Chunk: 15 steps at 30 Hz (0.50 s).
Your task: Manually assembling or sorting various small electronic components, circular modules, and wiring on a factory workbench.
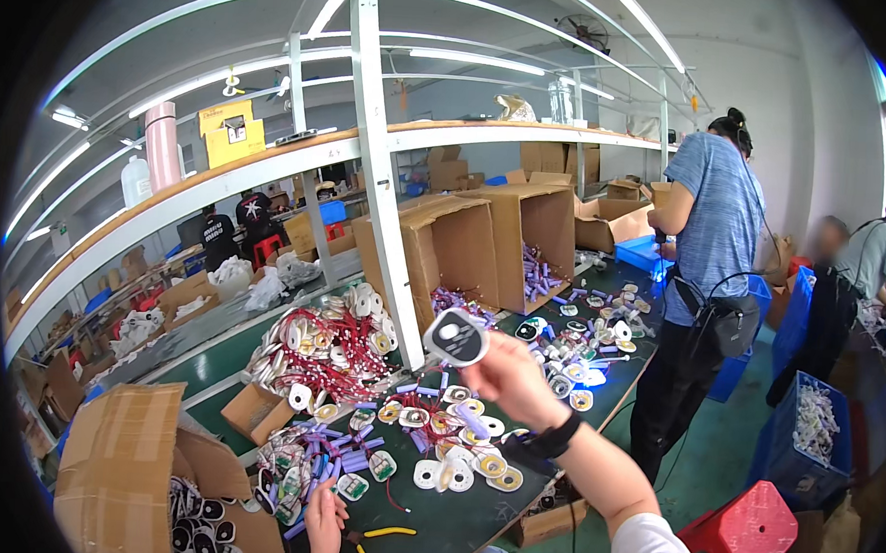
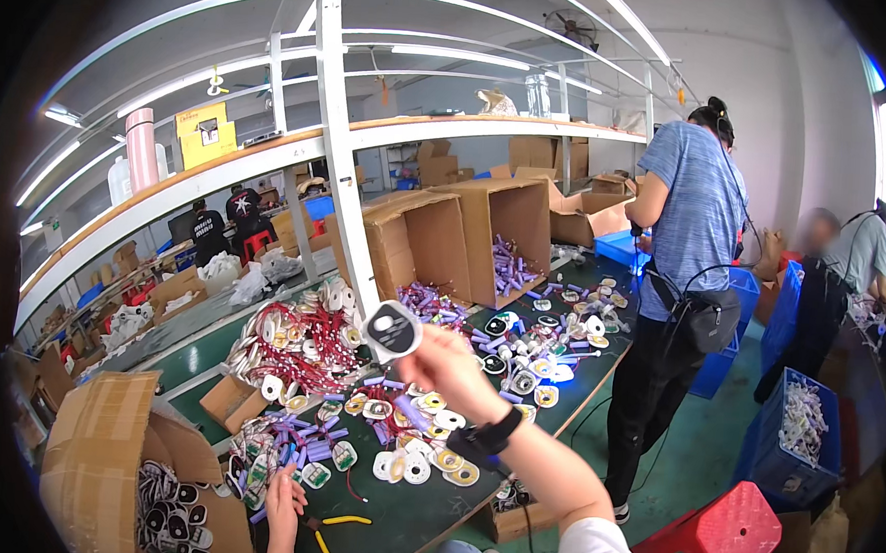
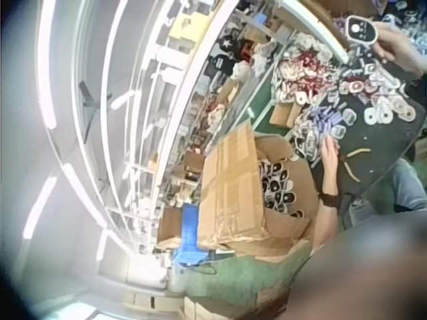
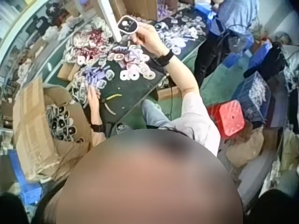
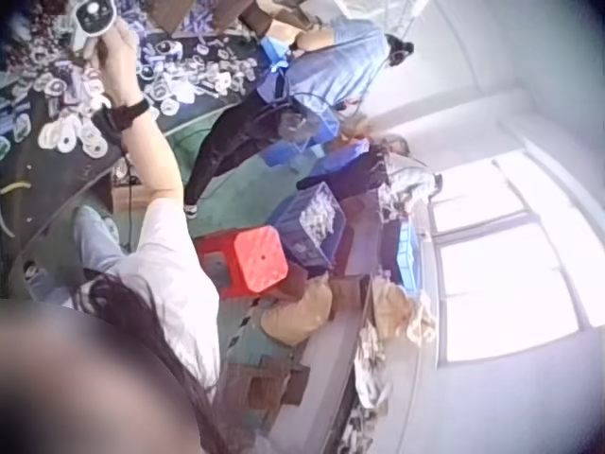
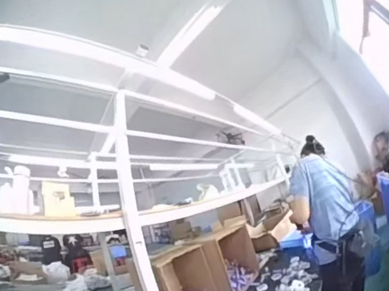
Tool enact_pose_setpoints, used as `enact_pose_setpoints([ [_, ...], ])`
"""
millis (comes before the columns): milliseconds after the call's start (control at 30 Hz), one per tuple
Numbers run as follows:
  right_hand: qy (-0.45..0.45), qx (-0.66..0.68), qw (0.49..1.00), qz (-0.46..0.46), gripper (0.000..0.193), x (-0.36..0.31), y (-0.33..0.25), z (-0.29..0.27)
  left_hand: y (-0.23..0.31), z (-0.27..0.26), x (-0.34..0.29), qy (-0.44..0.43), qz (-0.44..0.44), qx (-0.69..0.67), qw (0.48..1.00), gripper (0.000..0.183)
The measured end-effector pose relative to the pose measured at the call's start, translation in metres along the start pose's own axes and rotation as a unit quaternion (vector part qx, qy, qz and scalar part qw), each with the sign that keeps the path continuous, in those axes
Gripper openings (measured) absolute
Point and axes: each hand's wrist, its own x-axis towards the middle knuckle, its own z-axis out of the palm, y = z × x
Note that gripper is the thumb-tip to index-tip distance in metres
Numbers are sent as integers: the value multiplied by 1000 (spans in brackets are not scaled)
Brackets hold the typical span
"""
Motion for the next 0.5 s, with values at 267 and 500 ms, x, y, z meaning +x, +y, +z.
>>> enact_pose_setpoints([
  [267, 242, -232, 941, -42, 21, 3, -56, -132, -14, 3, 4, -1, -28, 13, 1000, 34],
  [500, 354, -547, 757, -50, 23, 45, -5, -270, -11, -7, 0, -11, -19, 19, 1000, 23],
])
